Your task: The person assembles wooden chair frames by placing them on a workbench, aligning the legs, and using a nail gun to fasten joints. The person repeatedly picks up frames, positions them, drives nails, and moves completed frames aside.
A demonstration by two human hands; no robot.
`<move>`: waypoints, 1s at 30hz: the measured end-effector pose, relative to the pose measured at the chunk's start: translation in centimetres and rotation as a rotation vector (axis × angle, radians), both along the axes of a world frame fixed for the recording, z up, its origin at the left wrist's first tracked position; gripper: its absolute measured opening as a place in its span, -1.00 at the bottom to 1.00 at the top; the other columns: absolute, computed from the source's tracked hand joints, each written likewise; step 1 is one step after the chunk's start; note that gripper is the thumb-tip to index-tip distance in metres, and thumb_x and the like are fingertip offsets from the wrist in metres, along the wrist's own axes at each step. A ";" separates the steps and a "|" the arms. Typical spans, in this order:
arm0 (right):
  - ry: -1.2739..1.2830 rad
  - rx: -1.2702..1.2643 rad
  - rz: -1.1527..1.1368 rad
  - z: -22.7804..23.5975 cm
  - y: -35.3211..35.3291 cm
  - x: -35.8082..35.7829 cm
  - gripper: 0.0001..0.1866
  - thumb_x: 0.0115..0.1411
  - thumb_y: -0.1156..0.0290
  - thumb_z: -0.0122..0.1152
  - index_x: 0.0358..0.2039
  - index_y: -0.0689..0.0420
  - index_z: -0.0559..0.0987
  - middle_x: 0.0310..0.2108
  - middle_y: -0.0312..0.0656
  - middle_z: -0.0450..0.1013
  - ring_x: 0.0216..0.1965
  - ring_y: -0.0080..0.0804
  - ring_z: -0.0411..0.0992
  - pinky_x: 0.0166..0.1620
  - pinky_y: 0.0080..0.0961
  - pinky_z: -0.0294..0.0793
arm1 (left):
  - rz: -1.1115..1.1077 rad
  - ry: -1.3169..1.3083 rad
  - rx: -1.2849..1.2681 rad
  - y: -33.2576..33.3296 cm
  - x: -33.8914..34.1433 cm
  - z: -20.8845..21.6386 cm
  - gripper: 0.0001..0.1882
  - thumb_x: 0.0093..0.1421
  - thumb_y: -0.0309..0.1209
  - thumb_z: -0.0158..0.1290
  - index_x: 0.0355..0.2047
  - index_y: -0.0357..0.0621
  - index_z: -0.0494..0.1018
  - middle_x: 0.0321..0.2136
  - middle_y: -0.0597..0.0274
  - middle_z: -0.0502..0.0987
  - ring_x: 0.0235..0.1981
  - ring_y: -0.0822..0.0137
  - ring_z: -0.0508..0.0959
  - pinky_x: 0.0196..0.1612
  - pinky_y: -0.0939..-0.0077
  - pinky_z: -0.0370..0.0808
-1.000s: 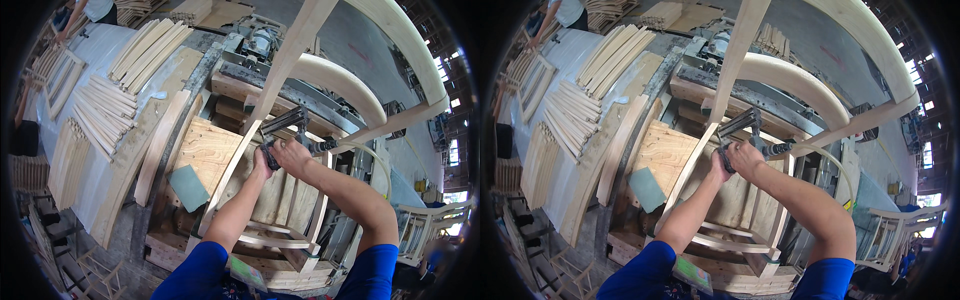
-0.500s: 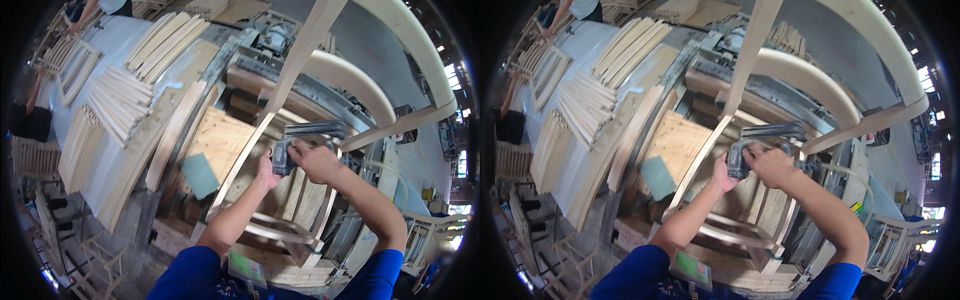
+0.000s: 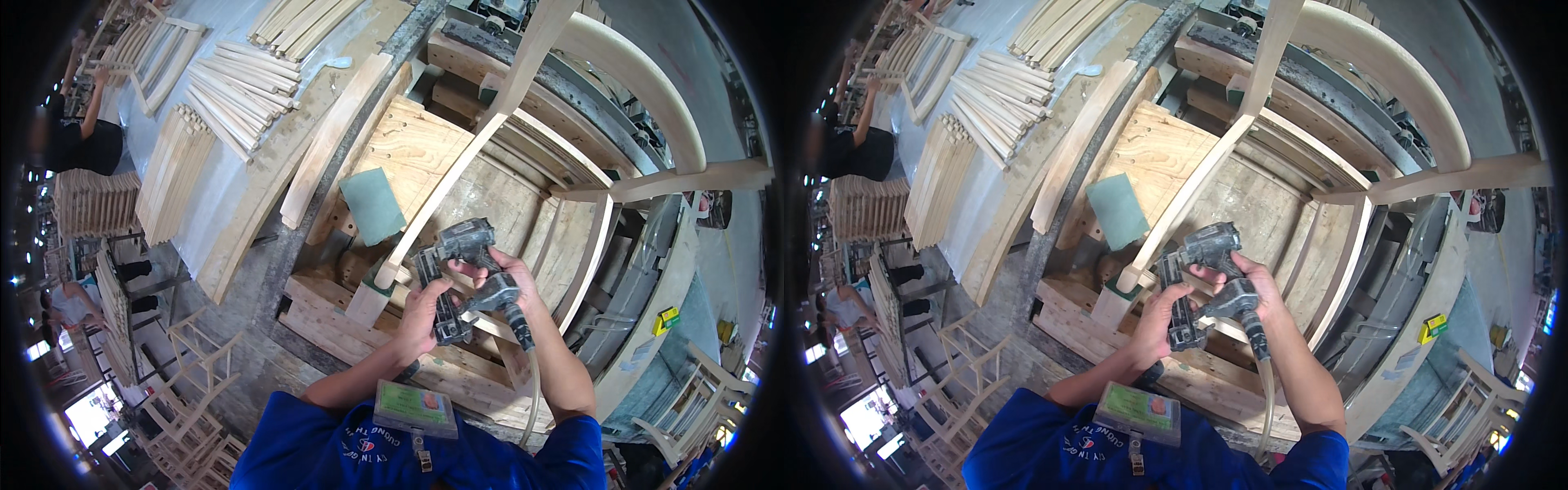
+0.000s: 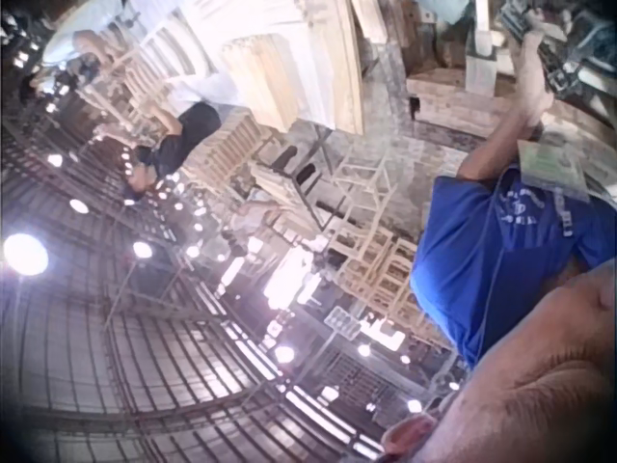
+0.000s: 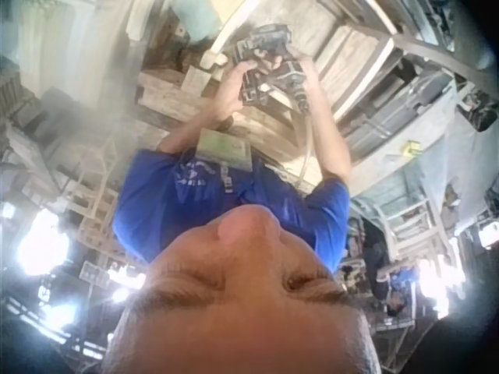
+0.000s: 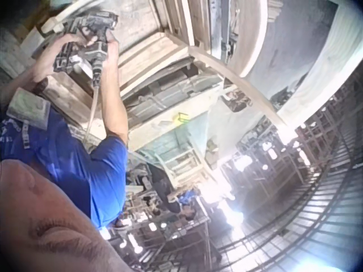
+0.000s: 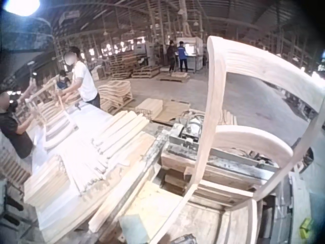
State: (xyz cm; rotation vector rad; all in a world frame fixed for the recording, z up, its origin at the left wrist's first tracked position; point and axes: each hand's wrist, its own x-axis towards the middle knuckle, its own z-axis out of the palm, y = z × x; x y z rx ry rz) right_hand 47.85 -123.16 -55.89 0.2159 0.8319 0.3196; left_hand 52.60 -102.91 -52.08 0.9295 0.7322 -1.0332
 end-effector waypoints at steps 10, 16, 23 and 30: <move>0.027 0.049 0.077 -0.6 1.5 1.0 -0.47 0.58 0.11 -0.19 0.31 0.30 0.27 0.06 0.30 0.49 -0.41 -0.27 0.52 -0.29 -0.31 0.68 | -0.041 0.021 0.099 1.2 0.7 1.3 -0.75 0.32 -0.20 0.16 -0.22 -0.13 0.52 -0.48 0.31 0.51 -0.54 0.43 0.57 -0.51 0.38 0.62; 0.021 0.091 0.028 -0.1 2.0 -0.1 -0.52 0.54 0.16 -0.05 0.28 0.24 0.34 0.06 0.33 0.48 -0.41 -0.34 0.53 -0.27 -0.28 0.63 | -0.086 0.000 0.106 1.6 0.2 0.9 -0.82 0.35 -0.27 0.15 -0.21 -0.11 0.52 -0.51 0.31 0.54 -0.54 0.45 0.59 -0.47 0.45 0.61; -0.112 -0.686 0.500 -1.1 -1.7 -2.0 -0.52 0.54 0.14 0.01 0.16 0.34 0.43 -0.12 0.12 0.59 -0.27 -0.18 0.64 -0.21 -0.20 0.75 | -0.279 -0.273 0.019 -1.0 0.3 -0.3 -0.82 0.40 -0.30 0.13 -0.11 -0.13 0.51 -0.41 0.25 0.60 -0.43 0.43 0.63 -0.32 0.41 0.66; 0.166 -1.266 0.781 -6.0 -5.3 1.4 -0.18 0.34 -0.07 0.32 0.17 0.54 0.40 -0.35 -0.04 0.58 -0.46 -0.37 0.52 -0.37 -0.42 0.53 | -1.356 -1.301 0.456 -9.5 9.6 -0.7 -0.57 0.39 -0.13 0.11 0.01 -0.28 0.51 -0.42 0.03 0.61 -0.40 0.08 0.64 -0.26 0.13 0.56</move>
